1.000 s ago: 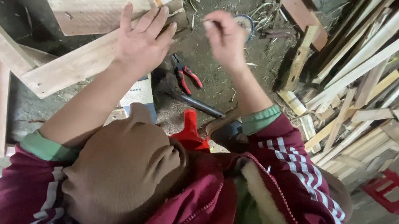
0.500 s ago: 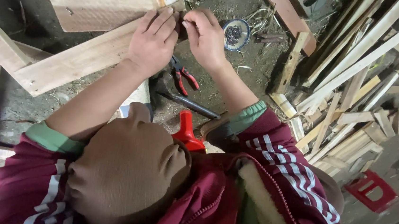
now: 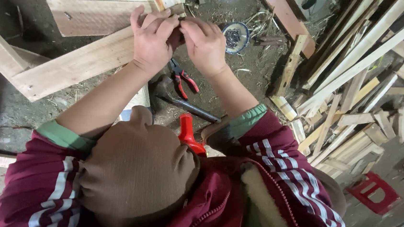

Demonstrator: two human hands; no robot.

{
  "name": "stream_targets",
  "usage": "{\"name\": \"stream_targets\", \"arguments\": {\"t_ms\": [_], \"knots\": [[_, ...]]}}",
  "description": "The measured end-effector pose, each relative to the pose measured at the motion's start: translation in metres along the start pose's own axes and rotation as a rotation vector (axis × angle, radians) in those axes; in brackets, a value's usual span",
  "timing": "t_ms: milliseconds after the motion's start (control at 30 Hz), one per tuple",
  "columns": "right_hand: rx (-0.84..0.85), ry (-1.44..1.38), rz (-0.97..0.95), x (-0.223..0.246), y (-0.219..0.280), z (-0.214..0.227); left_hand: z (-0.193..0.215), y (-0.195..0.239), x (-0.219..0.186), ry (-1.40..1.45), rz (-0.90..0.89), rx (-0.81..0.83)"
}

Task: The person sits on the ground assembling wooden frame pieces, hammering nails into the joints. They take nails from a small bowl, position a wooden strip across the frame, hammer nails in, and press or reposition the pieces between nails.

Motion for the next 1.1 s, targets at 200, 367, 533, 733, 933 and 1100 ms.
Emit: {"name": "stream_targets", "arguments": {"t_ms": [200, 367, 533, 733, 933, 1100], "knots": [[-0.006, 0.061, 0.05, 0.001, -0.001, 0.001, -0.003, -0.001, 0.0, 0.021, 0.021, -0.073], [0.003, 0.071, 0.089, 0.0, 0.003, 0.002, -0.009, 0.0, 0.005, -0.092, 0.001, -0.034], [0.059, -0.008, 0.03, -0.003, 0.026, 0.002, -0.004, 0.0, 0.008, -0.11, -0.044, 0.004], [0.234, -0.152, -0.039, -0.012, 0.137, -0.049, 0.006, -0.008, 0.003, -0.045, -0.099, -0.039], [0.819, -0.015, -0.067, -0.003, 0.246, -0.182, 0.007, -0.007, 0.003, -0.068, -0.12, 0.036], [0.825, 0.203, -0.038, 0.005, 0.23, -0.193, 0.001, -0.008, 0.009, -0.056, -0.106, 0.025]]}}
Point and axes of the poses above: each hand's wrist, its own y-axis away from the middle knuckle, its own z-axis out of the back of the hand, x = y × z, the point moved 4 cm from there along -y, towards the middle knuckle, and after that the axes turned 15 degrees about x, right-handed, at the moved point
